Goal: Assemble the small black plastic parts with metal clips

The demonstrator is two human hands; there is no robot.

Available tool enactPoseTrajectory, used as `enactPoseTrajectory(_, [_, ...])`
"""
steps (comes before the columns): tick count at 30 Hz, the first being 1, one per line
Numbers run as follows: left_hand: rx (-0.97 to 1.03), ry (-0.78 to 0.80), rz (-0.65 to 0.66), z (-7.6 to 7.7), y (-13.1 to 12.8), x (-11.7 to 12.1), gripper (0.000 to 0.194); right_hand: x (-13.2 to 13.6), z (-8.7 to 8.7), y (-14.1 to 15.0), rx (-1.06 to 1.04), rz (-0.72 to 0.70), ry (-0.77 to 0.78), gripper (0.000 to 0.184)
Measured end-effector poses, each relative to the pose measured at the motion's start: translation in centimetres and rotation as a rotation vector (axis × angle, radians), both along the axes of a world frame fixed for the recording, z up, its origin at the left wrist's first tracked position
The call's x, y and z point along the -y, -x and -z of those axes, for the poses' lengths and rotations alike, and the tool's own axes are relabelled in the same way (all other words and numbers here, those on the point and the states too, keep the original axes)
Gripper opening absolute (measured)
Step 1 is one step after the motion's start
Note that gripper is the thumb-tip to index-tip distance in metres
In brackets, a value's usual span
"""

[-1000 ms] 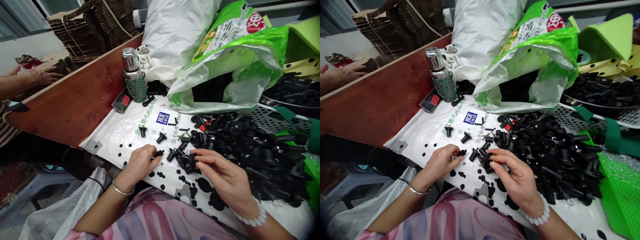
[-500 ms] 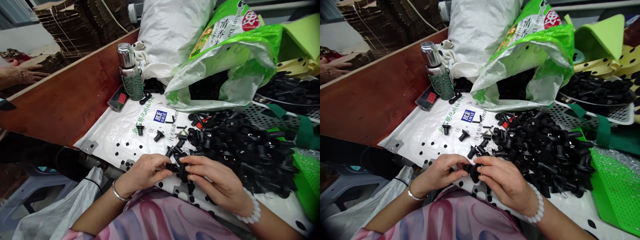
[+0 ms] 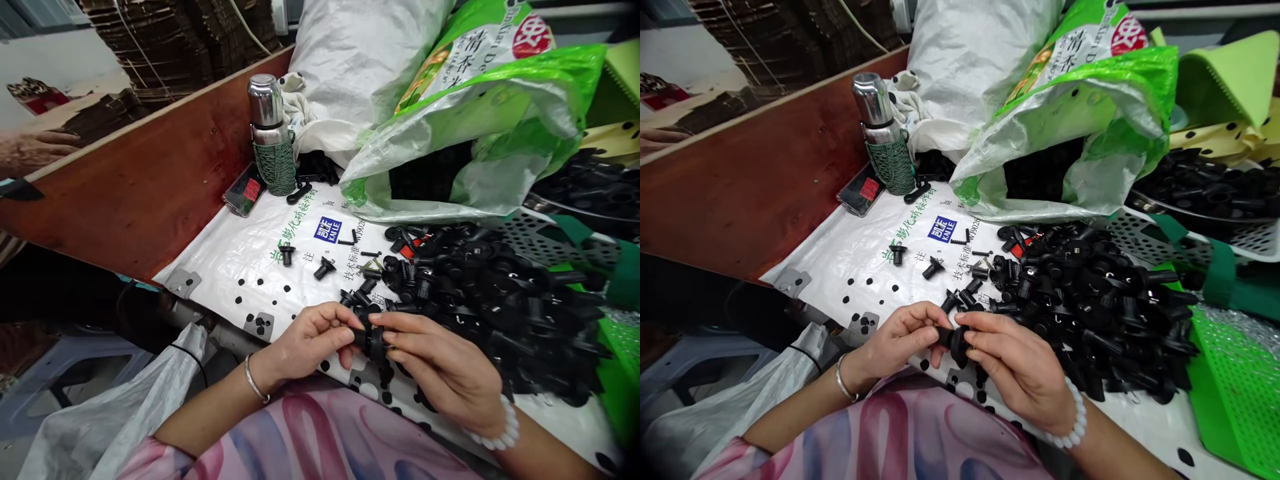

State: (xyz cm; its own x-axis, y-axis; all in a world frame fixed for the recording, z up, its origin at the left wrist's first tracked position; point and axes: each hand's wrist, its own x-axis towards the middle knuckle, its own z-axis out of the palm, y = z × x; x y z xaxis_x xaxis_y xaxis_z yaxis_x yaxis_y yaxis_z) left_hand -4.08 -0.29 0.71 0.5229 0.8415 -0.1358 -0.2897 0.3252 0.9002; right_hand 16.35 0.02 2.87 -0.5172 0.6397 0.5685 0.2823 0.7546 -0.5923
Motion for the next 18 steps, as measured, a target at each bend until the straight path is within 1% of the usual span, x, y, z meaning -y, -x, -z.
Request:
enactPoseTrajectory(2, [0.039, 0.038, 0.048, 0.3, -0.3, 0.0, 0.029, 0.2, 0.1, -0.1, 0.037, 0.009, -0.056, 0.022])
enactPoseTrajectory(4, [0.052, 0.063, 0.061, 0.5, -0.5, 0.1, 0.030, 0.3, 0.1, -0.1, 0.060, 0.011, -0.072, 0.021])
enactPoseTrajectory(6, [0.046, 0.058, 0.024, 0.6, -0.6, 0.2, 0.029, 0.4, 0.3, 0.0, 0.040, 0.032, -0.024, 0.022])
enactPoseTrajectory(9, [0.025, 0.024, -0.060, 0.7, -1.0, 0.4, 0.029, 0.4, 1.0, 0.3, -0.013, 0.094, 0.087, 0.021])
enactPoseTrajectory(13, [-0.031, 0.001, -0.128, 0.7, -1.4, 0.3, 0.031, 0.5, 1.9, 0.3, 0.000, 0.161, 0.132, 0.019])
enactPoseTrajectory(15, [-0.031, 0.007, -0.134, 0.7, -1.4, 0.2, 0.032, 0.4, 1.9, -0.1, 0.039, 0.157, 0.138, 0.027])
enactPoseTrajectory(17, [-0.014, 0.021, -0.130, 0.6, -1.4, 0.1, 0.033, 0.3, 1.5, -0.5, 0.125, 0.092, 0.098, 0.039])
enactPoseTrajectory(18, [-0.009, 0.028, -0.124, 0.6, -1.4, 0.1, 0.033, 0.1, 1.3, -0.7, 0.175, 0.059, 0.061, 0.042])
